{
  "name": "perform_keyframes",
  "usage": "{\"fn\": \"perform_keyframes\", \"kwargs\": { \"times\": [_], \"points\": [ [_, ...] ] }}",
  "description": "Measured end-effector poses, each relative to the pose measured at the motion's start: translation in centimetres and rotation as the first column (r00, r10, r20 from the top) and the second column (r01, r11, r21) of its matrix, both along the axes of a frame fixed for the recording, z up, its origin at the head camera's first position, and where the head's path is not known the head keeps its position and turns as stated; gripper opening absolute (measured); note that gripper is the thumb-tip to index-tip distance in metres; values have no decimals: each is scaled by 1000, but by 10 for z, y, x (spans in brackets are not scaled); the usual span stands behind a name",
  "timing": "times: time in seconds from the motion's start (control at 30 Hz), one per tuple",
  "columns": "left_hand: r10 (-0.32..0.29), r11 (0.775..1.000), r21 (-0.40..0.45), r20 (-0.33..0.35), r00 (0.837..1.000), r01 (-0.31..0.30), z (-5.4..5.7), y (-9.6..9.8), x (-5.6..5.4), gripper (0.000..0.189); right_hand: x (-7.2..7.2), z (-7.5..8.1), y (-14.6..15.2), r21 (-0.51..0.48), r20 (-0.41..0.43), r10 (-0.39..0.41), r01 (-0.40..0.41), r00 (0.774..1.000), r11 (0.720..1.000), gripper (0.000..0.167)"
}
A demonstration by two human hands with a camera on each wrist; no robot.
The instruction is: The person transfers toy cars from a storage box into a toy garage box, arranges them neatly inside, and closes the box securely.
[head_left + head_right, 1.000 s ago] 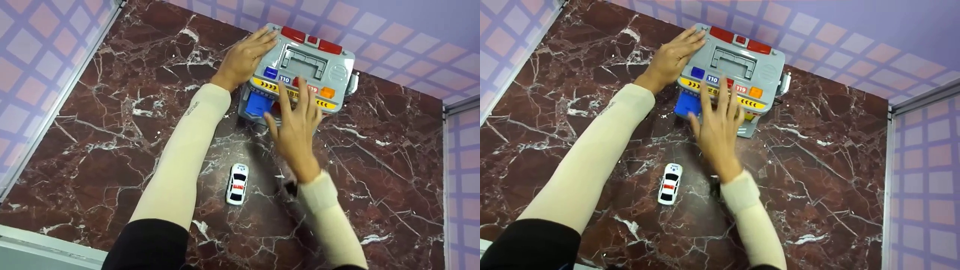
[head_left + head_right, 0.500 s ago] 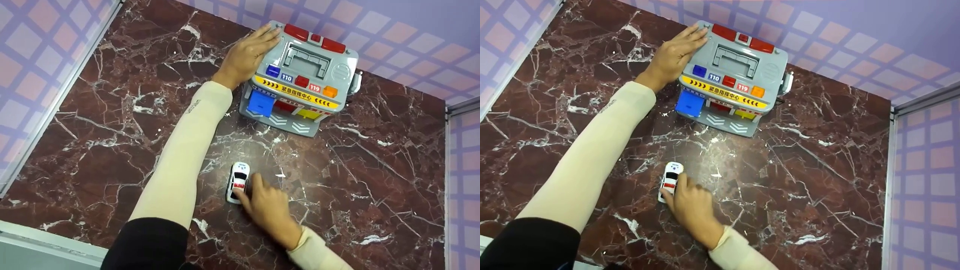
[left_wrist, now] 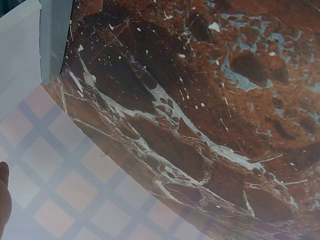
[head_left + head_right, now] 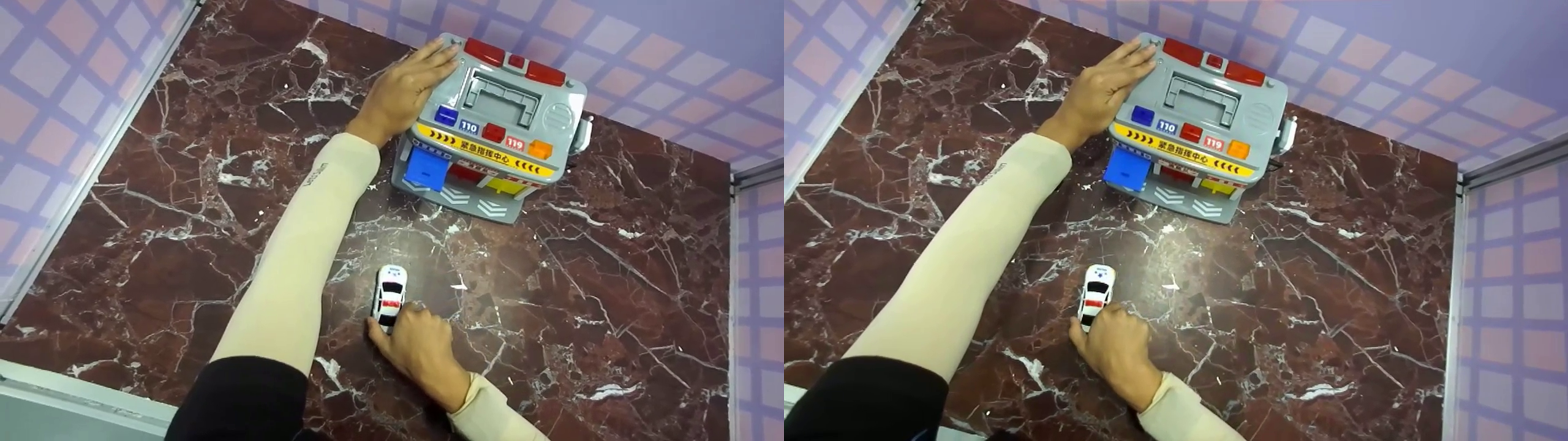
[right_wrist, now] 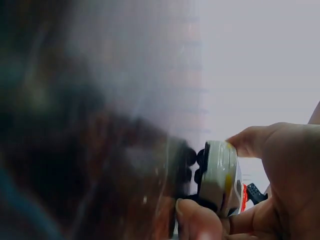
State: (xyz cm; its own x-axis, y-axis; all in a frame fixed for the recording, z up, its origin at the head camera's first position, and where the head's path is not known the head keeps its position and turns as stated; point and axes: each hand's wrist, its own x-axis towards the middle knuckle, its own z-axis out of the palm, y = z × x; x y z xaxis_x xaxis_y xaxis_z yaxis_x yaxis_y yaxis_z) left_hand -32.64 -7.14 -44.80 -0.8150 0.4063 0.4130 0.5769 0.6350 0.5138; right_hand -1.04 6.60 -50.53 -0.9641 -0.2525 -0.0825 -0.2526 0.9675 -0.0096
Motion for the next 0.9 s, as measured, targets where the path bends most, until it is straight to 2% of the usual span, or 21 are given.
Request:
{"fn": "perform_keyframes", "kwargs": {
  "times": [0.33, 0.43, 0.57, 0.7, 0.9],
  "points": [
    [-10, 1000, -5, -11, 1000, 10, -1, 2, -1, 38, 3, 4, 0, -33, 16, -4, 4, 1000, 999, 57],
    [-9, 1000, -9, -12, 1000, 9, -1, 2, -1, 38, 1, 12, 2, -48, 52, -9, 11, 999, 999, 56],
    [-5, 1000, -6, -3, 1000, 5, 0, 2, -1, 37, -5, 30, 8, -58, 117, -32, 39, 993, 998, 56],
    [-7, 1000, 0, -6, 1000, 7, 0, 2, -1, 37, -8, 45, 13, -76, 126, -64, 74, 990, 994, 56],
    [-11, 1000, 4, -9, 1000, 11, -1, 2, -1, 38, -10, 44, 16, -73, 117, -65, 74, 991, 995, 57]
  ]
}}
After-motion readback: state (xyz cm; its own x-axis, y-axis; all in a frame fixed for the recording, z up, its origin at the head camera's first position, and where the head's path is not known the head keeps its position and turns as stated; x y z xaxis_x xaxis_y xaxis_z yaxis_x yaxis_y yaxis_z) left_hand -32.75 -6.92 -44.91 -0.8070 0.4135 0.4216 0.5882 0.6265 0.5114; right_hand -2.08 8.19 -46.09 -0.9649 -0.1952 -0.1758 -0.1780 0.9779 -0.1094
